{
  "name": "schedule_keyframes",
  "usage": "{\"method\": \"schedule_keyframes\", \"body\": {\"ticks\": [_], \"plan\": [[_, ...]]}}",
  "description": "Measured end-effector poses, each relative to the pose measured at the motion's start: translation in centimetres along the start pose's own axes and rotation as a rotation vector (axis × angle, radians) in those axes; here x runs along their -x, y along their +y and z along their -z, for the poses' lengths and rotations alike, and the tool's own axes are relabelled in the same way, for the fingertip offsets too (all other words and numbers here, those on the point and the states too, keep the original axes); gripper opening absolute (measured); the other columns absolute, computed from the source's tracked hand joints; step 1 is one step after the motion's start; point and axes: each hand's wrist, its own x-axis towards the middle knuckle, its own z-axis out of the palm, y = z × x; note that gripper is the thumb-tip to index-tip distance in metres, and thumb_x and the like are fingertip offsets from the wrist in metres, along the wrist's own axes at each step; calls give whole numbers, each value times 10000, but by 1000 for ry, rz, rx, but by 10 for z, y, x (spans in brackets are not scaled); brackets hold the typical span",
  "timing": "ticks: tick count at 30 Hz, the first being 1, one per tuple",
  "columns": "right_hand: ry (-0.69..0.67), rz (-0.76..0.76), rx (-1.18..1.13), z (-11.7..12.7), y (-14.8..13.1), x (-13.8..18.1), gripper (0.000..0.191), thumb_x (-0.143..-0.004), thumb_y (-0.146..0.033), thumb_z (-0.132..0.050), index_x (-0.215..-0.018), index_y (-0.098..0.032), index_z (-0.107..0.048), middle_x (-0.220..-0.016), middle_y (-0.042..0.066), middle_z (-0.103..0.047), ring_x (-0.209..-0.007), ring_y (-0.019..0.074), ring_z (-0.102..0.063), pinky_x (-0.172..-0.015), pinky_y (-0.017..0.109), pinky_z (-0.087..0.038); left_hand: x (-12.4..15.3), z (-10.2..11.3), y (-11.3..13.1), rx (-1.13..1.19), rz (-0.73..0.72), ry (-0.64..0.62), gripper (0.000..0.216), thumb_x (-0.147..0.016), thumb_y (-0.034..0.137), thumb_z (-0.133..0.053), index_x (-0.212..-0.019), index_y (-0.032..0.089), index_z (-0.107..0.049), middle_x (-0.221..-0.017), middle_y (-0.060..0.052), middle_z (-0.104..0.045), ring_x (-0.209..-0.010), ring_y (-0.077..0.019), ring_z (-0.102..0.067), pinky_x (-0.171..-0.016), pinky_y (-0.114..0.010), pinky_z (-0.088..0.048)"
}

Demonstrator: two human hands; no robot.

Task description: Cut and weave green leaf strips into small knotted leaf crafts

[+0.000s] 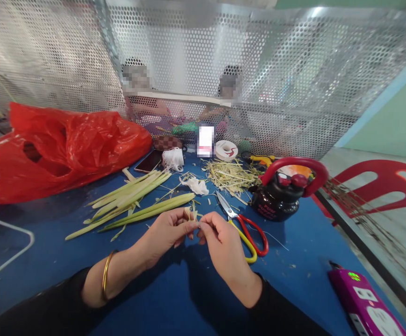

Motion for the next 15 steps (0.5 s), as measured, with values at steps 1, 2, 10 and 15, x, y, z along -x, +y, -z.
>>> {"method": "schedule_keyframes", "body": {"ticks": [1,2,10,15], "plan": [[-4,-1,-32,0,0,0,153,-893,-313,-509,-810,-200,-573,-641,-15,-614,-581,142,-587,-589,254,-485,0,0,1,-8,1,8,226,-742,364,-657,-730,162,-557,-566,50,-552,-400,-37,-358,-409,-200,-245],[-3,-6,-64,-1,0,1,138,-892,-313,-508,-844,-199,-568,-641,-16,-613,-575,142,-586,-588,257,-487,0,1,1,-19,3,22,211,-744,348,-653,-725,159,-562,-563,50,-552,-404,-37,-360,-415,-200,-249],[34,-97,-177,0,-6,1,199,-848,-375,-557,-909,-187,-585,-580,-30,-592,-538,146,-566,-577,271,-476,-2,2,3,-22,-57,126,117,-703,249,-661,-756,156,-612,-545,56,-555,-492,-67,-464,-498,-196,-340],[-35,-160,-287,2,-4,-4,240,-804,-397,-632,-756,-165,-666,-711,15,-639,-707,167,-573,-670,270,-452,0,3,3,-13,-13,-59,129,-662,240,-692,-737,142,-656,-644,24,-613,-593,-91,-536,-600,-216,-409]]}}
